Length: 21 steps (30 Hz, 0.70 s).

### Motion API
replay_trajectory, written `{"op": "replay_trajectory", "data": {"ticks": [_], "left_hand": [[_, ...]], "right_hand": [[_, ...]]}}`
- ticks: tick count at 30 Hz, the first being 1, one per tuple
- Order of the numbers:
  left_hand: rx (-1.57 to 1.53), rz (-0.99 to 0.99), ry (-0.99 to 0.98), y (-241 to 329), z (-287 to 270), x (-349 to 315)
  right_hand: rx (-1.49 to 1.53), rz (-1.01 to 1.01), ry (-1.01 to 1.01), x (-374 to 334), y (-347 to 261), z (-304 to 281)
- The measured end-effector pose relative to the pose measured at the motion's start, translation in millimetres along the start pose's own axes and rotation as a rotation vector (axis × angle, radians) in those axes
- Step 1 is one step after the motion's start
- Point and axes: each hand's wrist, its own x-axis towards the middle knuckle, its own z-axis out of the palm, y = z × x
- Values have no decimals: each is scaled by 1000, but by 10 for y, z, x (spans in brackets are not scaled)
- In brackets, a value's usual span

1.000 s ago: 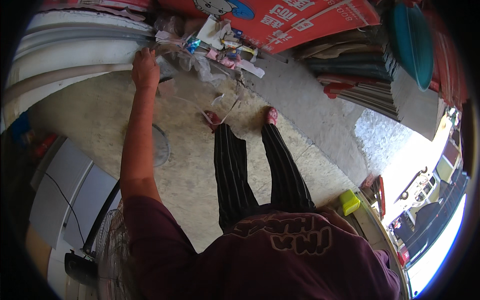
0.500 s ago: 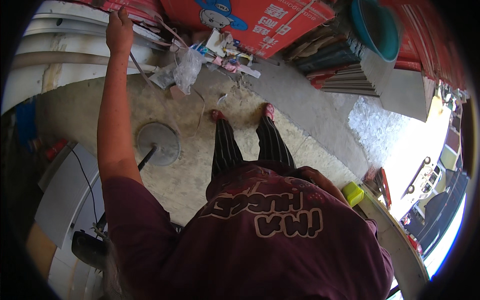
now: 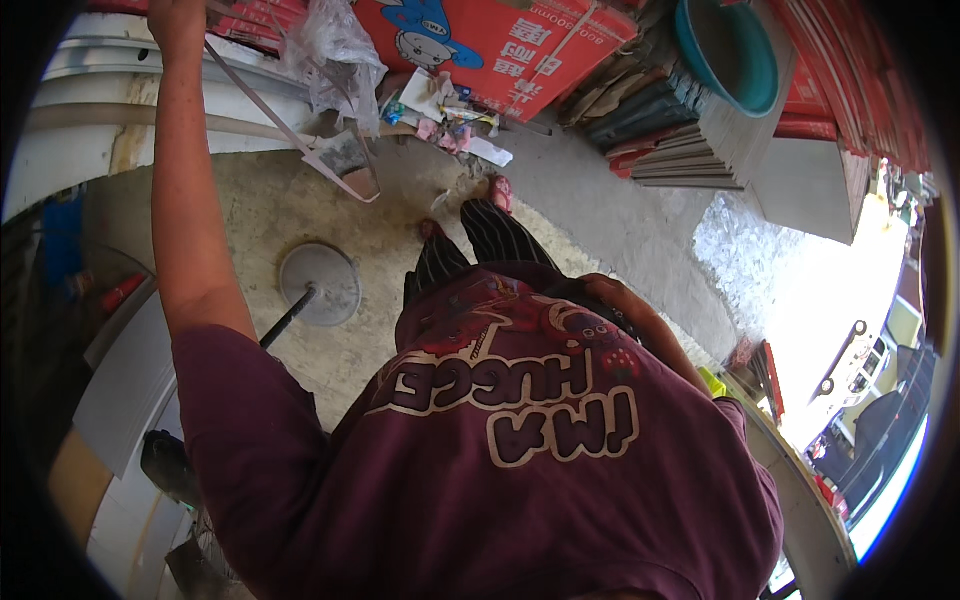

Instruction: The person uses a long-handled tool to scrape debris from a concrete floor and then gathers discarded plastic strips by hand.

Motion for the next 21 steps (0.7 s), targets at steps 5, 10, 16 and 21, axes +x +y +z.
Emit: {"op": "replay_trajectory", "data": {"ticks": [5, 10, 16, 21], "left_hand": [[131, -138, -191, -380, 88, -382], [11, -134, -139, 36, 43, -416], [-29, -109, -146, 323, -71, -491], [-109, -92, -145, 572, -215, -594]], "right_hand": [[-34, -32, -86, 152, -290, -423], [-1, -15, -119, 180, -313, -658], [-151, 50, -108, 301, -656, -743], [-180, 7, -145, 454, -724, -762]]}}
